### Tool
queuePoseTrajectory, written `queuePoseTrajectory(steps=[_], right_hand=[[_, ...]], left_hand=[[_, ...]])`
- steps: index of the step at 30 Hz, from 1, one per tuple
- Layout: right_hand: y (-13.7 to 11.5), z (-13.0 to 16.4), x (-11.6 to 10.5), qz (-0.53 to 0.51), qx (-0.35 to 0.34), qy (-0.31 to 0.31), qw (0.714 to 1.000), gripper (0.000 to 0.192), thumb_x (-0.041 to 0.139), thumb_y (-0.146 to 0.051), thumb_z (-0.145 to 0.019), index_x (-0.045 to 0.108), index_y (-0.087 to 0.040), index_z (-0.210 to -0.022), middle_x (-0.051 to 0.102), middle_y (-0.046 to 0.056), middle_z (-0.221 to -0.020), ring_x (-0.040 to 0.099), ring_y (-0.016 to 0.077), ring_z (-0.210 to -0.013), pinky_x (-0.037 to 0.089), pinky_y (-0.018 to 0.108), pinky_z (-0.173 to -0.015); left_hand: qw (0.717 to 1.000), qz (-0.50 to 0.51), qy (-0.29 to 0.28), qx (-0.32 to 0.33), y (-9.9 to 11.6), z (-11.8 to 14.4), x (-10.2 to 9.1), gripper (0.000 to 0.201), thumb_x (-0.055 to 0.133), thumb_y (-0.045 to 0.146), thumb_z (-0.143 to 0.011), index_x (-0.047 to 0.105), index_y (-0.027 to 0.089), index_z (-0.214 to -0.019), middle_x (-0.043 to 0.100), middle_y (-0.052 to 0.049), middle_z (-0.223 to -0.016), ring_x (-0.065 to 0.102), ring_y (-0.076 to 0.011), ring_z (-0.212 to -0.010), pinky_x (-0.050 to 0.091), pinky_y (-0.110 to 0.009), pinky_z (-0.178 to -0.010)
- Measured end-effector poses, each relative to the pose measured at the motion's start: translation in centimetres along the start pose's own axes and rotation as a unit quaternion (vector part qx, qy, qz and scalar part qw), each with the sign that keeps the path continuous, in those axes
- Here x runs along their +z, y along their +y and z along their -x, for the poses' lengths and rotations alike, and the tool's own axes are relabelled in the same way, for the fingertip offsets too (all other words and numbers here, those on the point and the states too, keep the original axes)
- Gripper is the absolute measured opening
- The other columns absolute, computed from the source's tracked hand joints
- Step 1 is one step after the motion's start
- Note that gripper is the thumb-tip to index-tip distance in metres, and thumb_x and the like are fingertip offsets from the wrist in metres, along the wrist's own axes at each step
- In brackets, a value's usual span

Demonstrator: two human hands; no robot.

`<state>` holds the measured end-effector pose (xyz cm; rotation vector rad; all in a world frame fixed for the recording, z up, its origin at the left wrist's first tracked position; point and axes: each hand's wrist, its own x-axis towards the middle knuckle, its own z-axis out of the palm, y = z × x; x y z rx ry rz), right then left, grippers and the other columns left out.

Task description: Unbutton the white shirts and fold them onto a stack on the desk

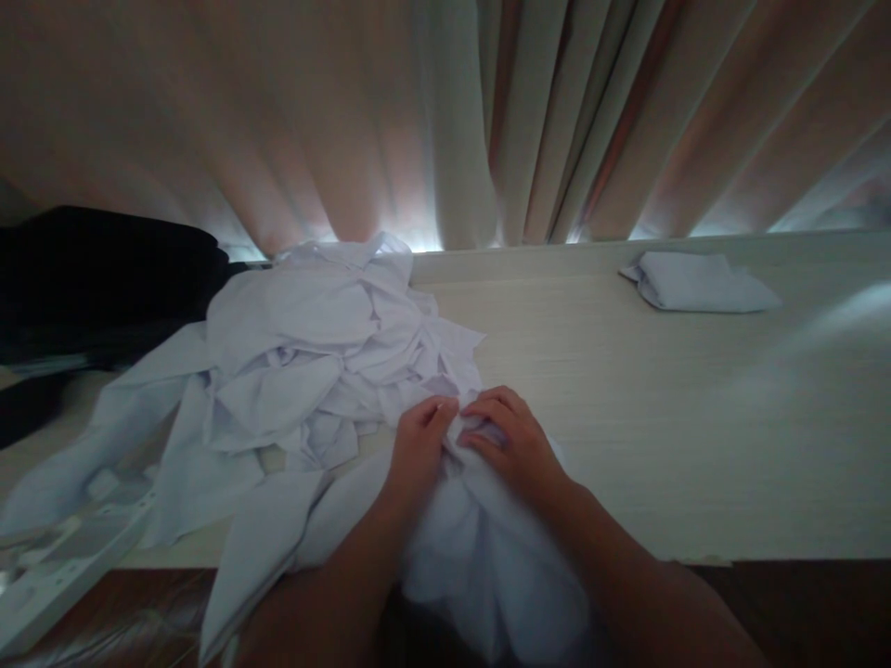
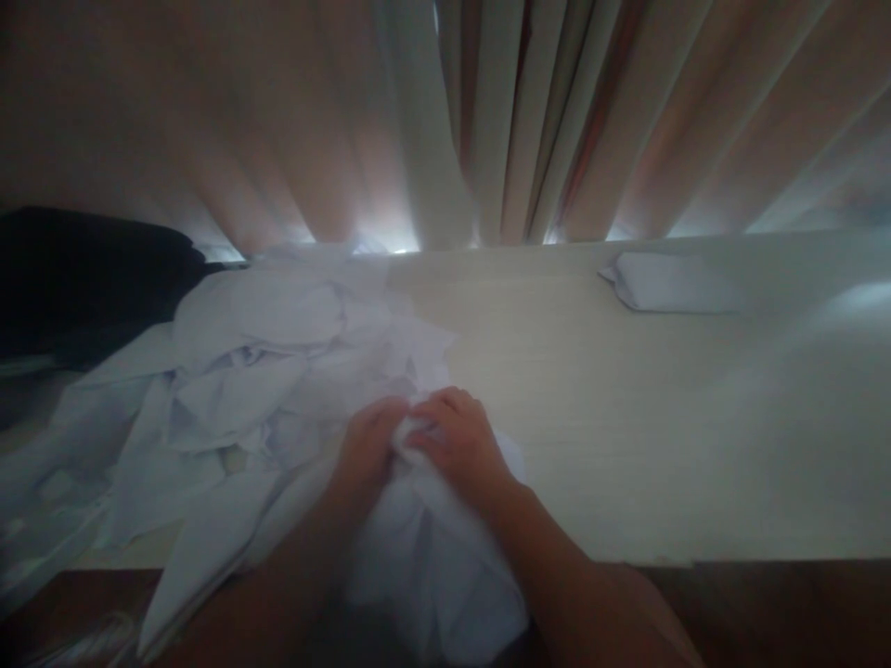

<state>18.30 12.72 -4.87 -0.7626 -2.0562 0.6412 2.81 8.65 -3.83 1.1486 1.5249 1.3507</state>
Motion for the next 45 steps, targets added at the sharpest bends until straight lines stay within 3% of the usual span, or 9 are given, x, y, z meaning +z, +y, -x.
queuePoseTrajectory(steps=[2, 6, 10, 16, 19, 28, 33, 39, 45], right_hand=[[0.1, 0.1, 0.3, 0.022, -0.019, 0.004, 1.000, 0.021, 0.075, -0.029, -0.085, 0.069, -0.026, -0.105, 0.062, 0.007, -0.101, 0.057, 0.0242, -0.096, 0.049, 0.041, -0.085], [-0.1, 0.3, 0.5, 0.060, -0.047, 0.028, 0.997, 0.003, 0.071, -0.027, -0.088, 0.072, -0.025, -0.089, 0.061, 0.007, -0.095, 0.056, 0.0231, -0.091, 0.048, 0.041, -0.080], [-0.5, 0.1, -0.3, 0.012, -0.049, 0.080, 0.996, 0.004, 0.064, -0.020, -0.091, 0.065, -0.022, -0.093, 0.062, 0.010, -0.111, 0.057, 0.0239, -0.103, 0.048, 0.043, -0.089], [-0.1, -0.2, -0.8, 0.051, -0.059, 0.052, 0.996, 0.010, 0.059, -0.013, -0.090, 0.059, -0.022, -0.094, 0.068, 0.006, -0.091, 0.060, 0.0221, -0.089, 0.045, 0.041, -0.083], [0.0, -0.1, -0.8, 0.049, -0.064, 0.042, 0.996, 0.009, 0.058, -0.013, -0.089, 0.061, -0.021, -0.091, 0.068, 0.006, -0.092, 0.060, 0.0223, -0.090, 0.045, 0.041, -0.084], [-1.4, -0.1, -1.7, -0.085, 0.113, 0.030, 0.989, 0.014, 0.071, -0.026, -0.088, 0.075, -0.024, -0.101, 0.072, 0.003, -0.093, 0.065, 0.0160, -0.081, 0.050, 0.028, -0.072], [-1.0, -0.3, -1.6, -0.123, 0.122, 0.021, 0.985, 0.013, 0.072, -0.022, -0.086, 0.078, -0.026, -0.097, 0.072, 0.002, -0.092, 0.066, 0.0160, -0.083, 0.049, 0.027, -0.072], [-0.5, -0.4, -2.0, -0.145, 0.139, -0.043, 0.979, 0.011, 0.070, -0.022, -0.087, 0.078, -0.027, -0.094, 0.071, 0.001, -0.089, 0.065, 0.0154, -0.083, 0.047, 0.028, -0.074], [-1.0, -0.5, -1.7, -0.155, 0.164, 0.004, 0.974, 0.007, 0.073, -0.021, -0.084, 0.075, -0.024, -0.089, 0.070, 0.002, -0.093, 0.065, 0.0168, -0.089, 0.047, 0.029, -0.080]], left_hand=[[0.999, 0.028, 0.002, -0.028, 0.1, 0.0, 0.1, 0.026, 0.059, 0.038, -0.085, 0.069, 0.016, -0.077, 0.068, -0.003, -0.077, 0.060, -0.0172, -0.076, 0.047, -0.026, -0.069], [0.995, 0.068, 0.007, -0.071, 0.0, 0.0, 0.4, 0.031, 0.061, 0.045, -0.082, 0.064, 0.017, -0.067, 0.061, -0.002, -0.064, 0.057, -0.0170, -0.066, 0.045, -0.026, -0.058], [0.994, 0.074, 0.037, -0.078, -0.1, -0.1, 0.3, 0.037, 0.053, 0.051, -0.088, 0.064, 0.018, -0.075, 0.058, -0.001, -0.061, 0.051, -0.0145, -0.055, 0.041, -0.024, -0.050], [0.998, -0.049, 0.043, -0.002, 0.4, 0.5, 0.1, 0.035, 0.051, 0.045, -0.092, 0.060, 0.018, -0.073, 0.057, 0.002, -0.060, 0.051, -0.0121, -0.056, 0.037, -0.022, -0.052], [0.998, -0.060, 0.007, -0.030, 0.9, 1.0, 0.3, 0.030, 0.059, 0.046, -0.088, 0.064, 0.017, -0.079, 0.056, 0.004, -0.053, 0.051, -0.0116, -0.048, 0.036, -0.021, -0.048], [0.998, 0.013, -0.026, -0.048, 1.3, 1.1, 0.0, 0.021, 0.072, 0.036, -0.078, 0.070, 0.016, -0.085, 0.063, 0.004, -0.060, 0.053, -0.0096, -0.050, 0.038, -0.019, -0.047], [0.997, 0.031, -0.041, -0.058, 1.0, 0.6, -0.2, 0.019, 0.075, 0.033, -0.075, 0.071, 0.015, -0.080, 0.065, 0.002, -0.064, 0.055, -0.0096, -0.054, 0.039, -0.019, -0.049], [0.994, 0.014, -0.072, -0.082, 1.5, 0.4, -0.9, 0.022, 0.077, 0.029, -0.072, 0.064, 0.015, -0.061, 0.053, 0.006, -0.050, 0.045, -0.0070, -0.046, 0.035, -0.019, -0.046], [0.997, -0.003, -0.036, -0.070, 1.7, 1.2, -0.5, 0.015, 0.074, 0.029, -0.076, 0.071, 0.015, -0.071, 0.059, 0.004, -0.054, 0.048, -0.0083, -0.048, 0.036, -0.019, -0.047]])
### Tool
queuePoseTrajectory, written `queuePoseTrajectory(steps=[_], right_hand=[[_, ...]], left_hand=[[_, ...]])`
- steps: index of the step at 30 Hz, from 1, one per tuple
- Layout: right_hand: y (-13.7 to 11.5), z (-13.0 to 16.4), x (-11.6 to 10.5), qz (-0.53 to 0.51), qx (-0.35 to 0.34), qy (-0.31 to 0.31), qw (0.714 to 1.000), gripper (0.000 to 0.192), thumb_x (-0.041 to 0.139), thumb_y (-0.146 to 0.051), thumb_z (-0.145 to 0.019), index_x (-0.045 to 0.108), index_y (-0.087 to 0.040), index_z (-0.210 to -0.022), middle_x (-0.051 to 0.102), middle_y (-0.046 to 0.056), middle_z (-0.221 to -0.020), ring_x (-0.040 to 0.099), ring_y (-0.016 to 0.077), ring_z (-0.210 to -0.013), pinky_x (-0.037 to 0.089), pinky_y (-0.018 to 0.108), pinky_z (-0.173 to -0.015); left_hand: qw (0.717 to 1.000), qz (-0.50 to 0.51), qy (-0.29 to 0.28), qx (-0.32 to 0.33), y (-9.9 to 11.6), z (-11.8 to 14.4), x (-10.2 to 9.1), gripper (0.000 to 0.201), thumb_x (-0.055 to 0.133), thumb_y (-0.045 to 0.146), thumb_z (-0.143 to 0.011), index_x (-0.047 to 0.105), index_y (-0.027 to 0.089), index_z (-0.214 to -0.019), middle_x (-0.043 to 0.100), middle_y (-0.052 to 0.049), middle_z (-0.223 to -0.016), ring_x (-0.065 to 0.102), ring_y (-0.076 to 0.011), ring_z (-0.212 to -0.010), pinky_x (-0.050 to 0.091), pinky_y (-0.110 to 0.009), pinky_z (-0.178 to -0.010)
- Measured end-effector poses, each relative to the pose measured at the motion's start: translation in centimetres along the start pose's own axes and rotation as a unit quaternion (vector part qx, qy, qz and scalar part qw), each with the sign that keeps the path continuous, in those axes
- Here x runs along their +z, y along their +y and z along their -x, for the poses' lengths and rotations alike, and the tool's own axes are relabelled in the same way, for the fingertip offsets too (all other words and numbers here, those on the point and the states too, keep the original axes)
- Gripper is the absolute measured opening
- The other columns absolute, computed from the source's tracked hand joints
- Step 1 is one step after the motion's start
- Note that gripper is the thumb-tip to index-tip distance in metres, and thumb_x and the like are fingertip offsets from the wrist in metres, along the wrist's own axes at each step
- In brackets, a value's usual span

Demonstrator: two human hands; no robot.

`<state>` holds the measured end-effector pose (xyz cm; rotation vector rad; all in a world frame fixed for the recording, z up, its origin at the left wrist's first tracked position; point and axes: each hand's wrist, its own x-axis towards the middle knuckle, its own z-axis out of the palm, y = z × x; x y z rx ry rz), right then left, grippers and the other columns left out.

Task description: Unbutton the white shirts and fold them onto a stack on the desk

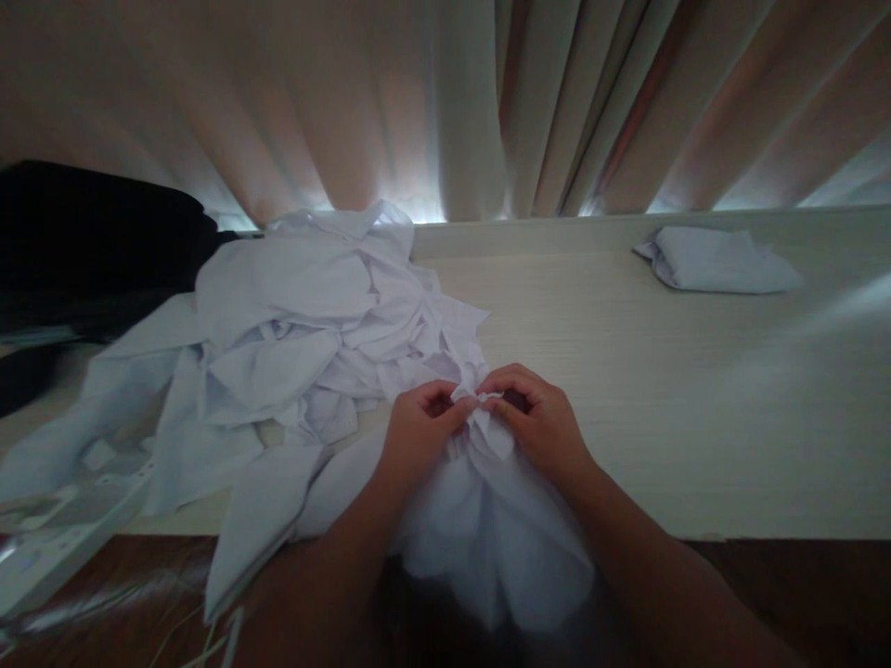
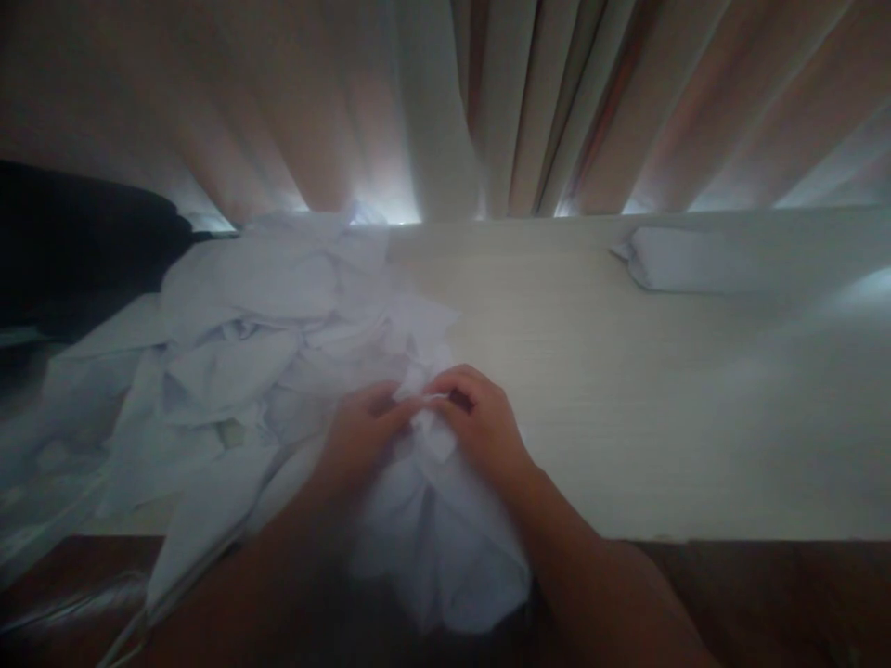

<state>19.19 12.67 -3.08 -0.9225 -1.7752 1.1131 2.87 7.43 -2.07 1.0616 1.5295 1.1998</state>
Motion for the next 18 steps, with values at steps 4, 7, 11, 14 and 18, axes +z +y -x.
queuePoseTrajectory(steps=[4, 7, 11, 14, 18], right_hand=[[-0.04, 0.22, 0.39, -0.009, 0.022, 0.006, 1.000, 0.009, 0.072, -0.023, -0.084, 0.077, -0.024, -0.091, 0.072, 0.002, -0.096, 0.066, 0.0173, -0.092, 0.048, 0.029, -0.083], [0.10, 0.30, 0.46, -0.015, 0.083, 0.016, 0.996, 0.012, 0.074, -0.028, -0.082, 0.078, -0.023, -0.093, 0.075, 0.002, -0.091, 0.067, 0.0174, -0.084, 0.050, 0.028, -0.076], [0.22, 0.31, 0.47, 0.017, 0.106, 0.025, 0.994, 0.014, 0.074, -0.033, -0.082, 0.079, -0.022, -0.090, 0.076, 0.002, -0.085, 0.067, 0.0174, -0.076, 0.050, 0.028, -0.070], [0.15, 0.37, 0.59, 0.054, 0.081, 0.032, 0.995, 0.010, 0.073, -0.030, -0.083, 0.077, -0.021, -0.085, 0.075, 0.003, -0.084, 0.066, 0.0175, -0.076, 0.050, 0.030, -0.071], [0.02, 0.59, 0.77, 0.080, 0.003, 0.050, 0.995, 0.004, 0.071, -0.023, -0.085, 0.074, -0.023, -0.087, 0.074, 0.003, -0.089, 0.067, 0.0180, -0.083, 0.051, 0.031, -0.077]], left_hand=[[0.999, -0.035, 0.012, 0.032, -0.14, 0.11, 0.31, 0.010, 0.073, 0.025, -0.077, 0.073, 0.016, -0.075, 0.062, 0.003, -0.057, 0.050, -0.0085, -0.051, 0.037, -0.019, -0.050], [0.998, -0.045, 0.014, 0.040, -0.42, 0.01, 0.34, 0.012, 0.073, 0.028, -0.078, 0.074, 0.016, -0.079, 0.064, 0.003, -0.060, 0.051, -0.0091, -0.053, 0.038, -0.019, -0.050], [0.998, -0.050, 0.015, 0.044, -0.80, -0.02, 0.36, 0.015, 0.073, 0.031, -0.079, 0.074, 0.017, -0.078, 0.065, 0.002, -0.061, 0.053, -0.0099, -0.053, 0.039, -0.020, -0.051], [0.997, -0.058, 0.020, 0.045, -0.86, 0.03, 0.41, 0.014, 0.072, 0.031, -0.079, 0.073, 0.017, -0.077, 0.064, 0.002, -0.061, 0.054, -0.0105, -0.054, 0.040, -0.020, -0.052], [0.996, -0.072, 0.019, 0.044, -0.65, 0.12, 0.33, 0.017, 0.067, 0.035, -0.084, 0.072, 0.018, -0.084, 0.061, 0.003, -0.059, 0.051, -0.0099, -0.049, 0.038, -0.020, -0.049]])
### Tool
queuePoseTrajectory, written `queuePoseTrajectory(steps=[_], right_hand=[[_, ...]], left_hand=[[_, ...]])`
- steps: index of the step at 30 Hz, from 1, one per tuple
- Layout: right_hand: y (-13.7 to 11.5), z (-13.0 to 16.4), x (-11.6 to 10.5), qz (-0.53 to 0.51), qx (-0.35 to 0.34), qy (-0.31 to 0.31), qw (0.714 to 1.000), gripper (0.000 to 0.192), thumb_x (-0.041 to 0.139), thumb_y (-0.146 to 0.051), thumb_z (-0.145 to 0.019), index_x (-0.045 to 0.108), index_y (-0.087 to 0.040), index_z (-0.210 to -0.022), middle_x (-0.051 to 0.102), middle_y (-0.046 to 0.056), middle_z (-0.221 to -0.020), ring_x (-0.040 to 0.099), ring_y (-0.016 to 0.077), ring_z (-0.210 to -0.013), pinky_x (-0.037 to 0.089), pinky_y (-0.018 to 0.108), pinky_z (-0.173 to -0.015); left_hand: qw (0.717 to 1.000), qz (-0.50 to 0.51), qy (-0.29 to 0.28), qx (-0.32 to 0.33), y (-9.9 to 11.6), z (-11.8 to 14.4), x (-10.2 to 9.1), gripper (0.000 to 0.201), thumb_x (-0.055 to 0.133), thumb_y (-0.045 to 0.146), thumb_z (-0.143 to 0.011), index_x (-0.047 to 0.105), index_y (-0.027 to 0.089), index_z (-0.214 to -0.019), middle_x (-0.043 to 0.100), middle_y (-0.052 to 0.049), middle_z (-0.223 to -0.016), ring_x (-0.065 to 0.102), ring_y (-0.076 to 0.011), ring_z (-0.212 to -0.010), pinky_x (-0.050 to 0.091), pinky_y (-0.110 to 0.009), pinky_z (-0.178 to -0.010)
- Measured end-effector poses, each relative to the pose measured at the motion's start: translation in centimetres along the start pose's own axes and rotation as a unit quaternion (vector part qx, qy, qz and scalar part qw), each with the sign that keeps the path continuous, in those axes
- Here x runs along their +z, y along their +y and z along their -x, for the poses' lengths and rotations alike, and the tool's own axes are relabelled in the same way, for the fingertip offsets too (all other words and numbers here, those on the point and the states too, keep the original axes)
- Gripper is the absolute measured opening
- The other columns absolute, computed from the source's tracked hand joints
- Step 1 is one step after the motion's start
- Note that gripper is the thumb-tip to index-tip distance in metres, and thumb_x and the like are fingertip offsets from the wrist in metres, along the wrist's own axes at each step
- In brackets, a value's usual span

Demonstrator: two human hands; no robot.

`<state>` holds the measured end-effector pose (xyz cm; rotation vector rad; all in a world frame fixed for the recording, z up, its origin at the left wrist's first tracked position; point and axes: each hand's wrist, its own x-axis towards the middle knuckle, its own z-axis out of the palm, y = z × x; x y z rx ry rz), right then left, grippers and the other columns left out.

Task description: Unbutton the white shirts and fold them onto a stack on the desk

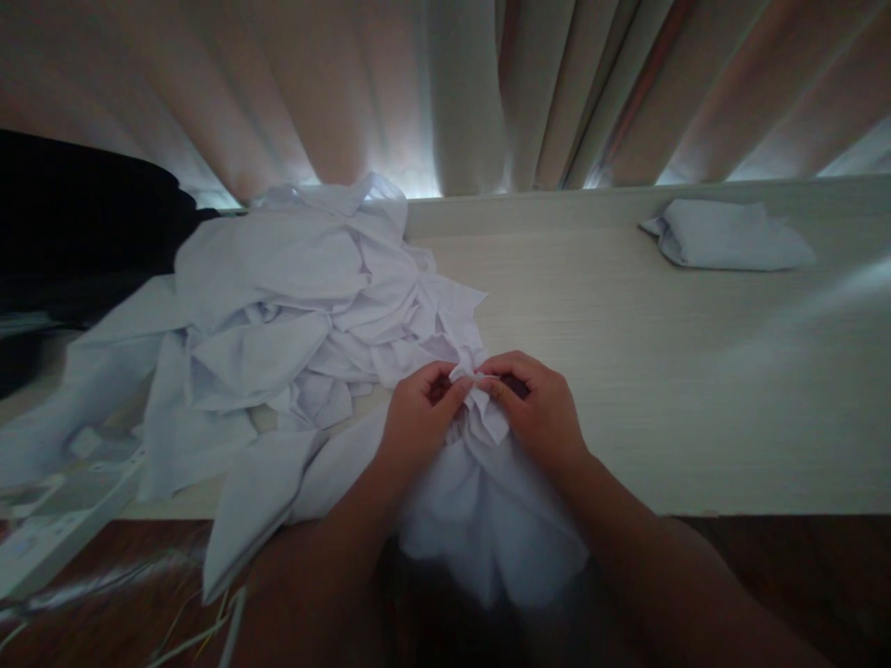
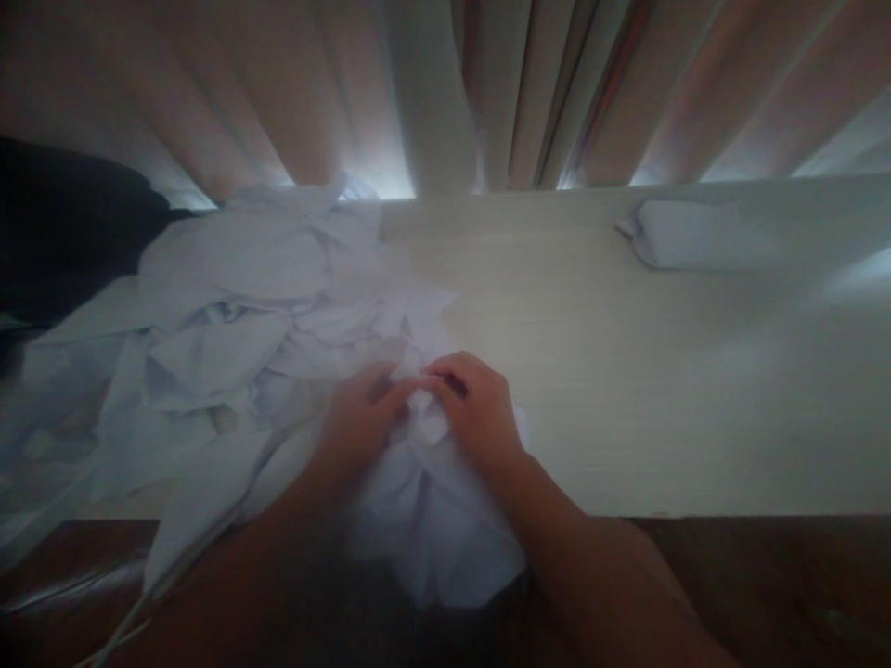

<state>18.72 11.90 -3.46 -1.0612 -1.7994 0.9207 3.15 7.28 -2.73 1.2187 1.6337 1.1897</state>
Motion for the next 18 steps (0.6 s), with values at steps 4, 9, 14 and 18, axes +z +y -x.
queuePoseTrajectory(steps=[4, 9, 14, 18], right_hand=[[0.00, 0.27, 0.08, 0.039, -0.073, 0.013, 0.997, 0.003, 0.072, -0.021, -0.086, 0.074, -0.023, -0.088, 0.074, 0.002, -0.087, 0.068, 0.0177, -0.082, 0.052, 0.030, -0.078], [0.02, 0.37, 0.05, 0.087, -0.119, 0.023, 0.989, 0.004, 0.072, -0.020, -0.086, 0.073, -0.023, -0.088, 0.074, 0.002, -0.086, 0.068, 0.0185, -0.083, 0.052, 0.031, -0.078], [-0.02, 0.15, -0.14, 0.080, -0.107, 0.008, 0.991, 0.005, 0.072, -0.019, -0.086, 0.074, -0.024, -0.087, 0.075, 0.002, -0.087, 0.069, 0.0192, -0.084, 0.052, 0.032, -0.080], [0.00, 0.01, -0.21, 0.072, -0.068, 0.001, 0.995, 0.005, 0.075, -0.020, -0.084, 0.074, -0.024, -0.084, 0.075, 0.000, -0.085, 0.069, 0.0180, -0.080, 0.053, 0.030, -0.077]], left_hand=[[0.998, -0.042, 0.049, 0.026, 0.11, 0.17, -0.15, 0.021, 0.068, 0.034, -0.084, 0.070, 0.019, -0.098, 0.062, 0.004, -0.064, 0.054, -0.0102, -0.054, 0.041, -0.020, -0.052], [0.992, -0.094, 0.020, 0.079, -0.08, 0.34, -0.30, 0.015, 0.064, 0.029, -0.086, 0.074, 0.020, -0.094, 0.071, 0.000, -0.076, 0.062, -0.0126, -0.067, 0.046, -0.021, -0.062], [0.991, -0.099, -0.002, 0.090, 0.14, 0.35, -0.63, 0.017, 0.064, 0.029, -0.088, 0.077, 0.019, -0.092, 0.073, -0.001, -0.074, 0.063, -0.0133, -0.065, 0.046, -0.021, -0.062], [0.988, -0.117, -0.024, 0.102, 0.19, 0.33, -0.66, 0.017, 0.063, 0.028, -0.088, 0.076, 0.019, -0.094, 0.075, -0.002, -0.078, 0.065, -0.0142, -0.067, 0.046, -0.021, -0.063]])
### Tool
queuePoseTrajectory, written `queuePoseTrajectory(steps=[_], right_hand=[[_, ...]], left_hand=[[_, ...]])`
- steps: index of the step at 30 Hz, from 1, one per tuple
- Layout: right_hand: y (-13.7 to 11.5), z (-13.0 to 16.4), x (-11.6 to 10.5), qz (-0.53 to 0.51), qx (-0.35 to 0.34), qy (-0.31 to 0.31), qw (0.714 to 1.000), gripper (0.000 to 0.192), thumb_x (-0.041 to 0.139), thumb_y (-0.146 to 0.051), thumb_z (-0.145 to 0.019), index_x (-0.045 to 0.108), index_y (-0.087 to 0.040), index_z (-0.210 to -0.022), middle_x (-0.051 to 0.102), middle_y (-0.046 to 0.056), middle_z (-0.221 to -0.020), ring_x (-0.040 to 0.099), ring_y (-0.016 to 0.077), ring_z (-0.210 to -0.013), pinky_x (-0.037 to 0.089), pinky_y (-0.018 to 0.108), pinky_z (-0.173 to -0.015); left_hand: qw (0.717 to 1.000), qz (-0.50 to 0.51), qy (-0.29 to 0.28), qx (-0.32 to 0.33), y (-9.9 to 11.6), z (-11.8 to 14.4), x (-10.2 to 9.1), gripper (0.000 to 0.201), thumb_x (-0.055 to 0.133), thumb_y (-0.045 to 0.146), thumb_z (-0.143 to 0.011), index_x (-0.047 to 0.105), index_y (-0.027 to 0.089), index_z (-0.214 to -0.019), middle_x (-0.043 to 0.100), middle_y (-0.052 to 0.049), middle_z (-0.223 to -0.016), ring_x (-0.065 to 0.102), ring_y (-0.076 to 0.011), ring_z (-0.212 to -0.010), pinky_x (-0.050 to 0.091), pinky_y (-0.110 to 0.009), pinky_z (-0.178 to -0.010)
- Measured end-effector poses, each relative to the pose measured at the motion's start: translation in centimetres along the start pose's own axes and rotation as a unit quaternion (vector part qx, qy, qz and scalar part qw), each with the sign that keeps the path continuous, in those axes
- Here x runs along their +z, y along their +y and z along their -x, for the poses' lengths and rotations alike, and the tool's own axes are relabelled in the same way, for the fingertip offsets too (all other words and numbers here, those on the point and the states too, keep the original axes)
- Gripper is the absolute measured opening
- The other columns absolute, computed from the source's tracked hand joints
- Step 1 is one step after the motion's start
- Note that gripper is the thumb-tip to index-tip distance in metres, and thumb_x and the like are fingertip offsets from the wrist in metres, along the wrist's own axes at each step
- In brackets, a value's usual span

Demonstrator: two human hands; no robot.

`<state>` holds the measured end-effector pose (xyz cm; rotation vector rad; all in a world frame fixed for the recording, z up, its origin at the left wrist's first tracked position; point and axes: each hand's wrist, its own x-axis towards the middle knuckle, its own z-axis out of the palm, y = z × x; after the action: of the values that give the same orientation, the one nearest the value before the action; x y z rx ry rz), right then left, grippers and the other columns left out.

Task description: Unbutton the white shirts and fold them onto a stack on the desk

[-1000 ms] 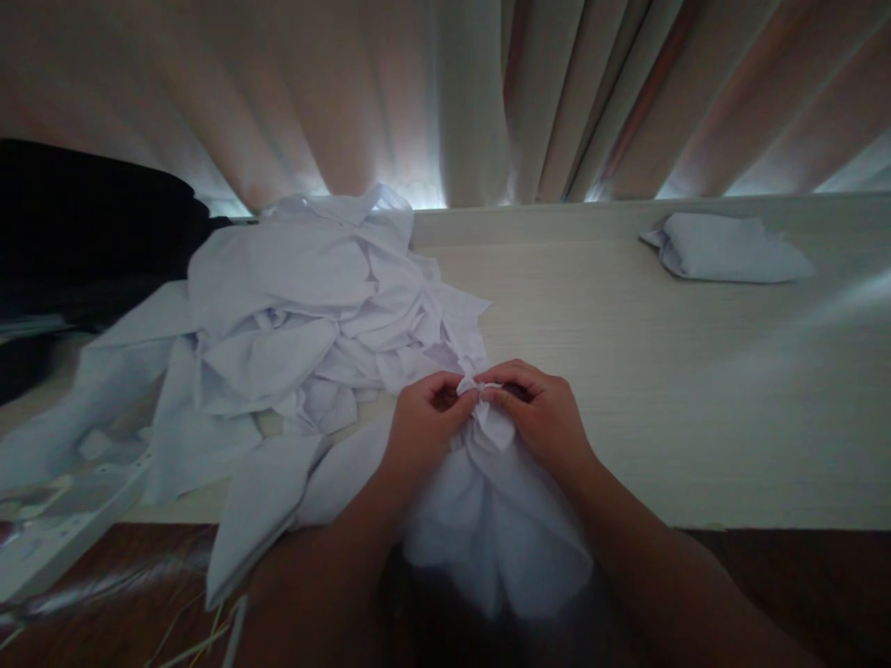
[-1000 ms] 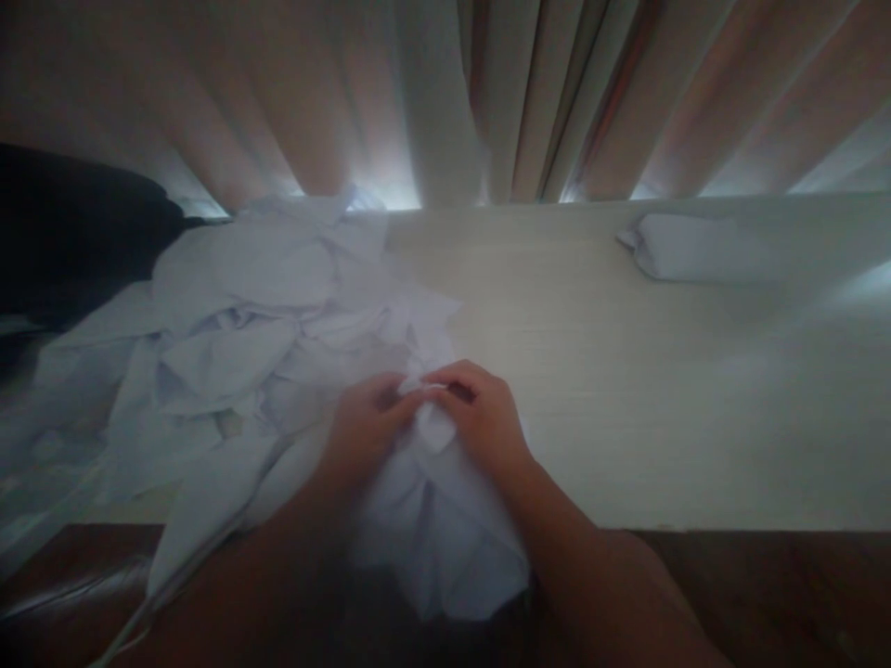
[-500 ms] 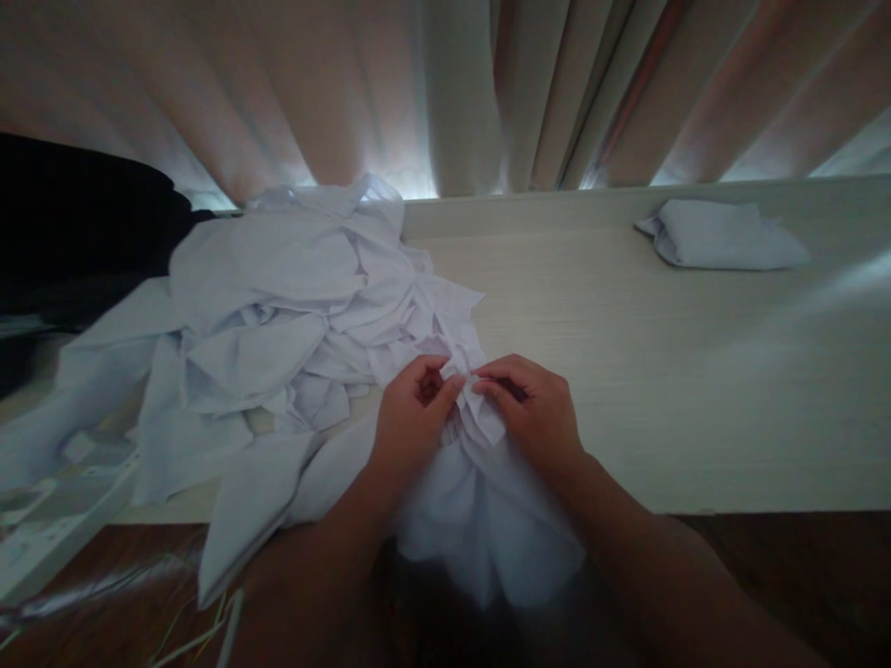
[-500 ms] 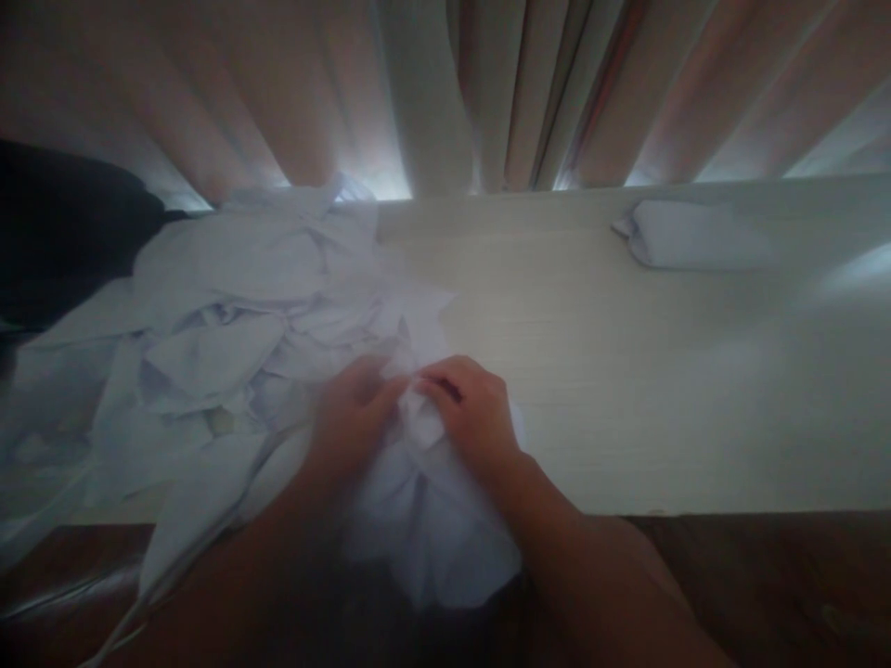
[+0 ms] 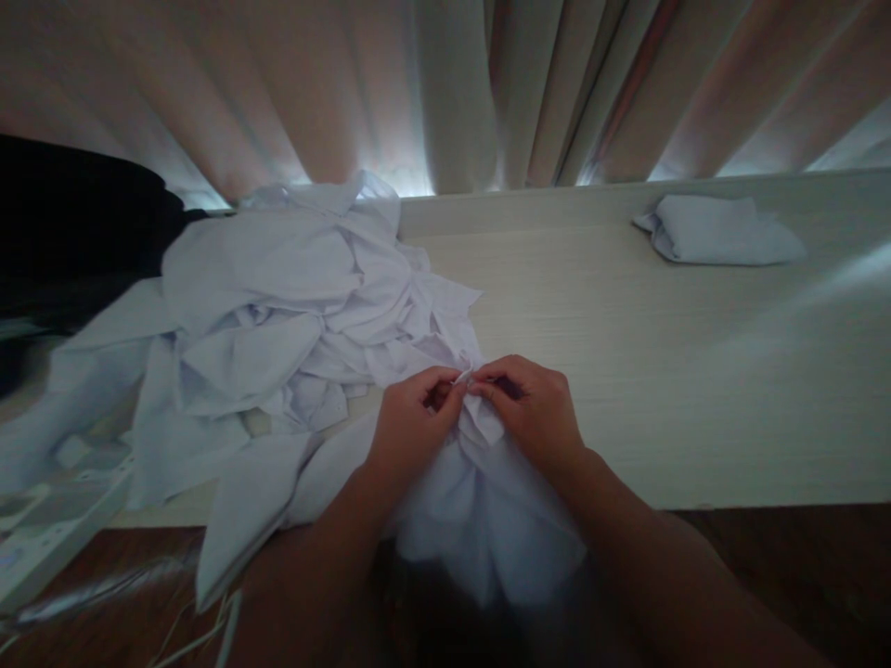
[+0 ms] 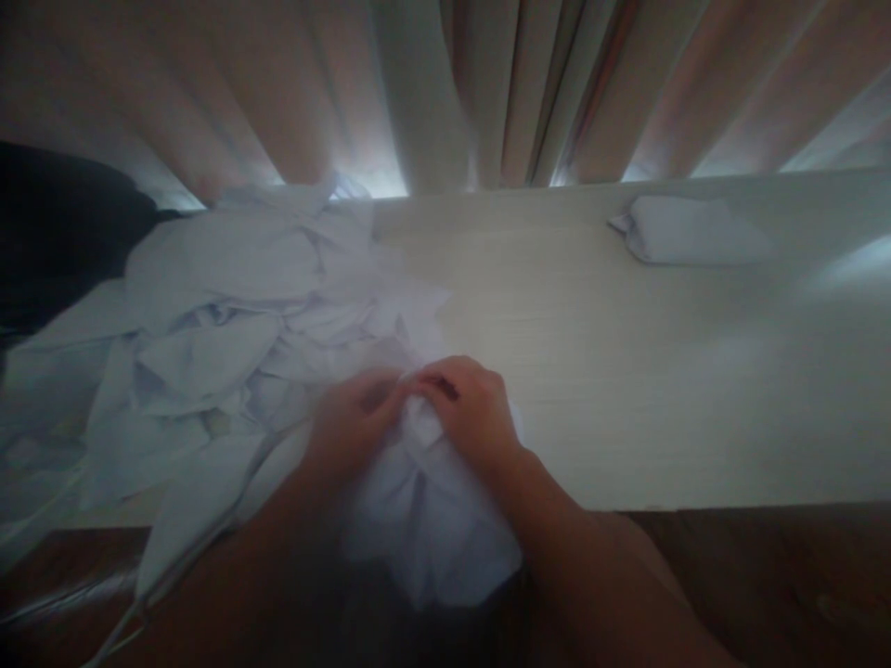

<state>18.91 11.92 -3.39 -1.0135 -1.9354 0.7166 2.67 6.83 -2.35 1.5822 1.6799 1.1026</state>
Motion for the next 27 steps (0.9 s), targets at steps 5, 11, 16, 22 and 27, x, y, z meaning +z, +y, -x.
queuePoseTrajectory(steps=[5, 11, 16, 22, 27], right_hand=[[0.0, -0.1, -0.2, -0.012, 0.044, -0.021, 0.999, 0.022, 0.074, -0.020, -0.083, 0.074, -0.026, -0.104, 0.075, 0.000, -0.085, 0.069, 0.0165, -0.076, 0.053, 0.029, -0.076], [0.0, -0.2, -0.5, -0.013, 0.042, -0.055, 0.997, 0.007, 0.074, -0.019, -0.083, 0.075, -0.025, -0.086, 0.076, -0.001, -0.084, 0.069, 0.0171, -0.077, 0.051, 0.029, -0.074], [0.2, -0.1, -0.7, -0.015, 0.053, -0.067, 0.996, 0.009, 0.071, -0.014, -0.082, 0.072, -0.023, -0.082, 0.073, -0.002, -0.077, 0.066, 0.0145, -0.070, 0.048, 0.026, -0.067], [0.1, 0.0, -0.4, -0.033, 0.052, -0.033, 0.998, 0.006, 0.072, -0.018, -0.082, 0.071, -0.023, -0.080, 0.073, -0.002, -0.076, 0.066, 0.0148, -0.070, 0.048, 0.026, -0.068], [0.2, 0.1, -0.3, -0.031, 0.048, -0.038, 0.998, 0.008, 0.070, -0.016, -0.082, 0.071, -0.024, -0.081, 0.073, -0.002, -0.078, 0.065, 0.0151, -0.071, 0.048, 0.027, -0.069]], left_hand=[[0.997, -0.069, -0.005, 0.043, -0.2, 0.2, 0.2, 0.020, 0.060, 0.024, -0.088, 0.075, 0.018, -0.101, 0.074, -0.003, -0.079, 0.063, -0.0133, -0.065, 0.046, -0.021, -0.063], [0.989, -0.126, -0.008, 0.073, 0.2, 0.6, 0.3, 0.017, 0.059, 0.023, -0.087, 0.075, 0.018, -0.091, 0.072, -0.003, -0.074, 0.062, -0.0142, -0.063, 0.046, -0.023, -0.065], [1.000, -0.021, -0.010, 0.011, 0.4, 0.7, 0.3, 0.020, 0.062, 0.022, -0.085, 0.077, 0.018, -0.097, 0.077, -0.005, -0.084, 0.068, -0.0159, -0.070, 0.049, -0.024, -0.067], [0.989, 0.111, -0.030, -0.092, 0.9, 0.1, -0.2, 0.025, 0.058, 0.032, -0.090, 0.077, 0.018, -0.082, 0.069, -0.001, -0.062, 0.062, -0.0134, -0.055, 0.047, -0.022, -0.055], [0.974, 0.160, -0.035, -0.156, 0.7, -0.4, -0.3, 0.019, 0.067, 0.032, -0.083, 0.073, 0.017, -0.073, 0.062, 0.001, -0.052, 0.056, -0.0116, -0.048, 0.043, -0.022, -0.049]])
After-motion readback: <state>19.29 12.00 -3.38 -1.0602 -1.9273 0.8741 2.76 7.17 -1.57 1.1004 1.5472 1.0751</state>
